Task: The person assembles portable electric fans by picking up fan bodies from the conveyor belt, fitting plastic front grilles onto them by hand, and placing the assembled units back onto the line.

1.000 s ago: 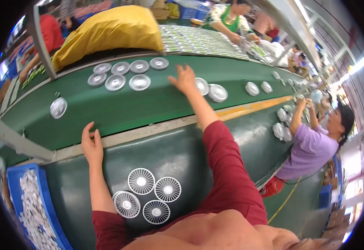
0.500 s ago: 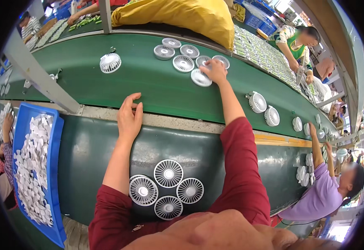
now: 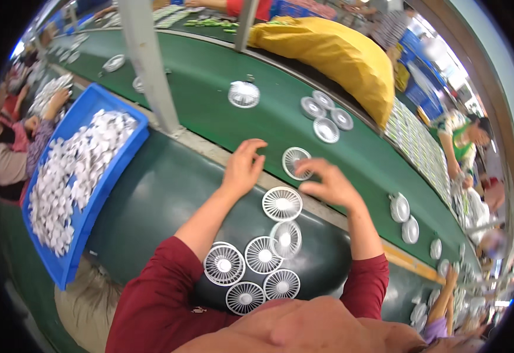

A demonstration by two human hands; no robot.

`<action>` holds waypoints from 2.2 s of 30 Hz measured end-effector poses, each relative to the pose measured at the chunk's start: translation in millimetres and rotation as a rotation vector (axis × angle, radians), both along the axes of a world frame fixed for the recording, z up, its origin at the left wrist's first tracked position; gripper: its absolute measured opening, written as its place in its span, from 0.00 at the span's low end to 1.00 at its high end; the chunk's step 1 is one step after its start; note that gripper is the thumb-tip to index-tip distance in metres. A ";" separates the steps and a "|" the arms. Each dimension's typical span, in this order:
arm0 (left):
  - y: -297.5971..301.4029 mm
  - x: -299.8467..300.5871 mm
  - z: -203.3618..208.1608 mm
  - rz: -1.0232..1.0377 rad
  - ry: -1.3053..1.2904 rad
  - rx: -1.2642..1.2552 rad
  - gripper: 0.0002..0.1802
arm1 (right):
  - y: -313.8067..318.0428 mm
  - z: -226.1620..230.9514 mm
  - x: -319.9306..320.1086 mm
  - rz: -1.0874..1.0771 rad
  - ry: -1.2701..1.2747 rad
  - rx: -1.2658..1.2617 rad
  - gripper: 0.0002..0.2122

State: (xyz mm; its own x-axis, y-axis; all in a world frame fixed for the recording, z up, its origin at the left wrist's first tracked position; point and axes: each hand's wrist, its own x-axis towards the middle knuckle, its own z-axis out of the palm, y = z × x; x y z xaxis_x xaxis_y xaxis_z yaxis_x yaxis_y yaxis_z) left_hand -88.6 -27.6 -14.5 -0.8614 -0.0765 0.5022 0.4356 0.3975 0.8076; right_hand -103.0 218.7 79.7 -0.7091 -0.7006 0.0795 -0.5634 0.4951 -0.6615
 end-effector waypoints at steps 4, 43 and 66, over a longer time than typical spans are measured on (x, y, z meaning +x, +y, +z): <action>-1.2 4.8 4.6 -0.015 0.006 -0.017 0.17 | 19.0 -29.3 -118.8 -0.348 0.399 0.003 0.25; -1.0 -3.2 -5.9 -0.023 0.006 -0.008 0.14 | 50.4 -72.3 -0.7 -0.655 0.215 0.373 0.34; -3.4 -10.6 -12.6 -0.030 0.041 -0.030 0.12 | 39.0 -14.5 32.7 -0.615 0.123 -0.178 0.18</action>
State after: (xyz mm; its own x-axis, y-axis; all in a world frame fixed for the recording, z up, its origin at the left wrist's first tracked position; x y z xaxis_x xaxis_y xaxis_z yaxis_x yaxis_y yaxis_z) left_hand -99.1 -31.0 -27.1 -0.8419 -0.0357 0.5385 0.4798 0.4073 0.7771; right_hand -70.3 257.7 65.3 -0.9549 -0.1381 0.2627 -0.2885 0.6405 -0.7118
